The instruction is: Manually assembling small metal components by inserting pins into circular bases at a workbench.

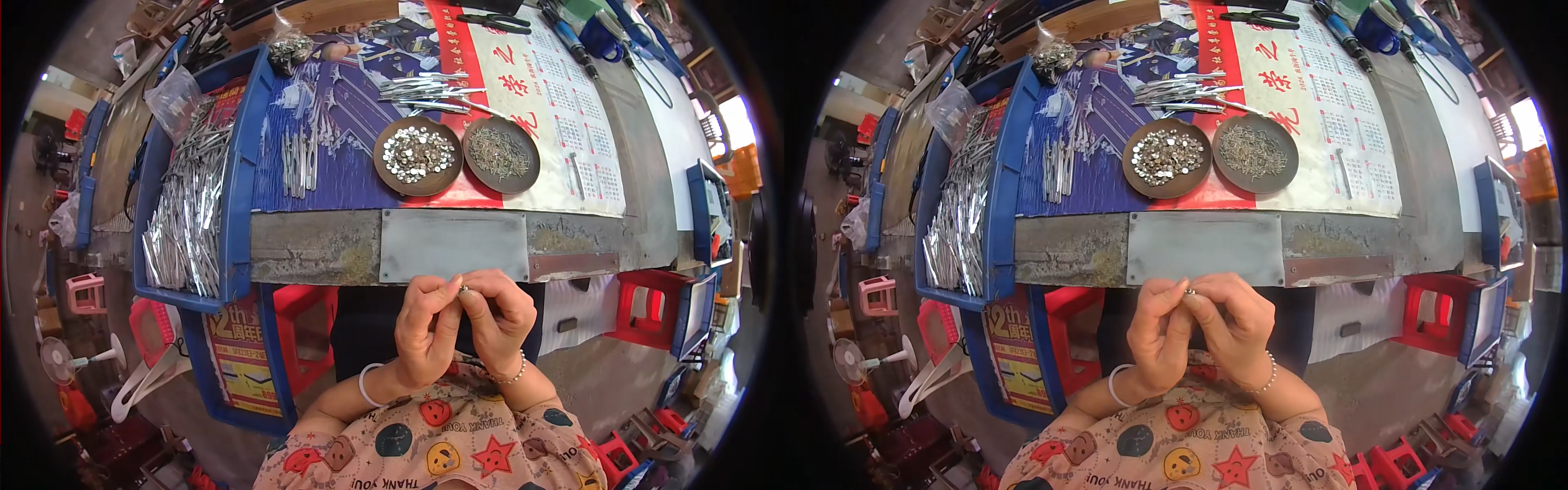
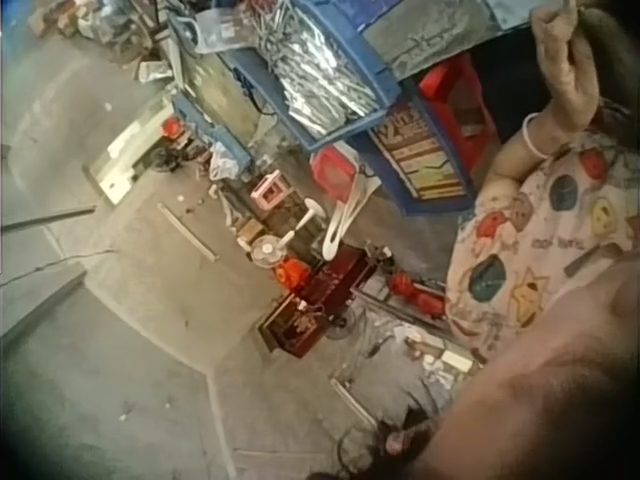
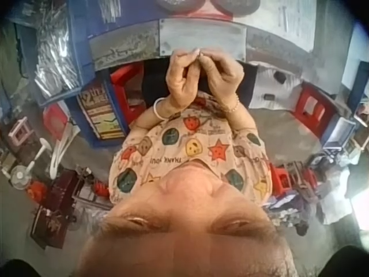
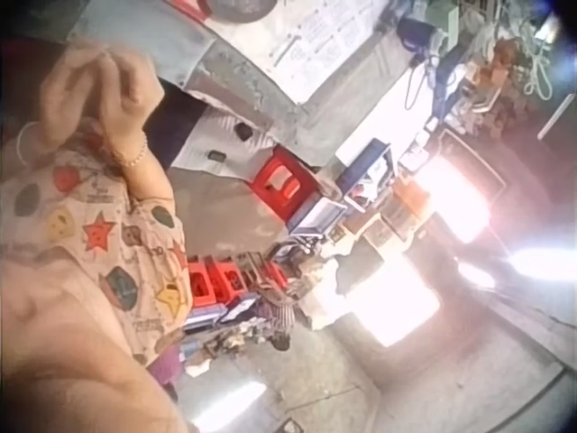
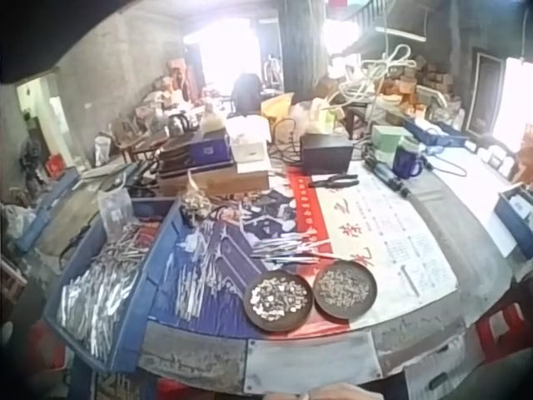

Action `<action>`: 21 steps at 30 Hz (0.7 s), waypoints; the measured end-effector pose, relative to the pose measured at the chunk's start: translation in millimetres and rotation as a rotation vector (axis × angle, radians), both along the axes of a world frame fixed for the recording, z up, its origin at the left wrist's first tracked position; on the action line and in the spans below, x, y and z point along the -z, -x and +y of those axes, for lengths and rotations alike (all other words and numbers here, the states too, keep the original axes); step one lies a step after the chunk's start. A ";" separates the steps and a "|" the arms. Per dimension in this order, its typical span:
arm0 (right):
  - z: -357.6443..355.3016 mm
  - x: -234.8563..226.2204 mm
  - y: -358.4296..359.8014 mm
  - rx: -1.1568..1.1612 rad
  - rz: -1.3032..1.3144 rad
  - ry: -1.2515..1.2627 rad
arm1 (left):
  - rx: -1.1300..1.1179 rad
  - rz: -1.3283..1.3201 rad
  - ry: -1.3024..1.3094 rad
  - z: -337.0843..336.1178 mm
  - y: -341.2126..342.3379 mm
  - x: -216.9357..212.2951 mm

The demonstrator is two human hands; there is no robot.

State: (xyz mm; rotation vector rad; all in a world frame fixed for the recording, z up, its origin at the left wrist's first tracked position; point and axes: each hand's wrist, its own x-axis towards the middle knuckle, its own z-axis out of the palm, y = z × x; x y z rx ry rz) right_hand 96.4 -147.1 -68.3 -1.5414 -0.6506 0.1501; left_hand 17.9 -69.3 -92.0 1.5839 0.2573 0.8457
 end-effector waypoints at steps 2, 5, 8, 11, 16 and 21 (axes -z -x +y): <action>0.9 0.0 -1.0 0.007 -0.065 0.028 | 0.037 0.047 0.098 -2.2 2.2 -2.0; 0.7 1.9 -1.1 0.015 -0.169 0.056 | 0.061 0.053 0.116 -4.5 3.7 -2.1; -0.2 7.3 -2.7 0.020 -0.260 0.077 | 0.071 0.010 0.087 -6.2 3.4 1.1; 1.4 10.0 -5.1 0.002 -0.286 0.059 | 0.096 0.006 0.176 -10.1 6.0 1.5; -2.5 8.2 -13.4 0.033 -0.401 0.063 | 0.134 -0.001 0.135 -8.3 4.6 -5.8; -2.1 11.5 -14.8 -0.207 -0.366 0.181 | 0.120 -0.022 0.128 0.1 5.3 -8.1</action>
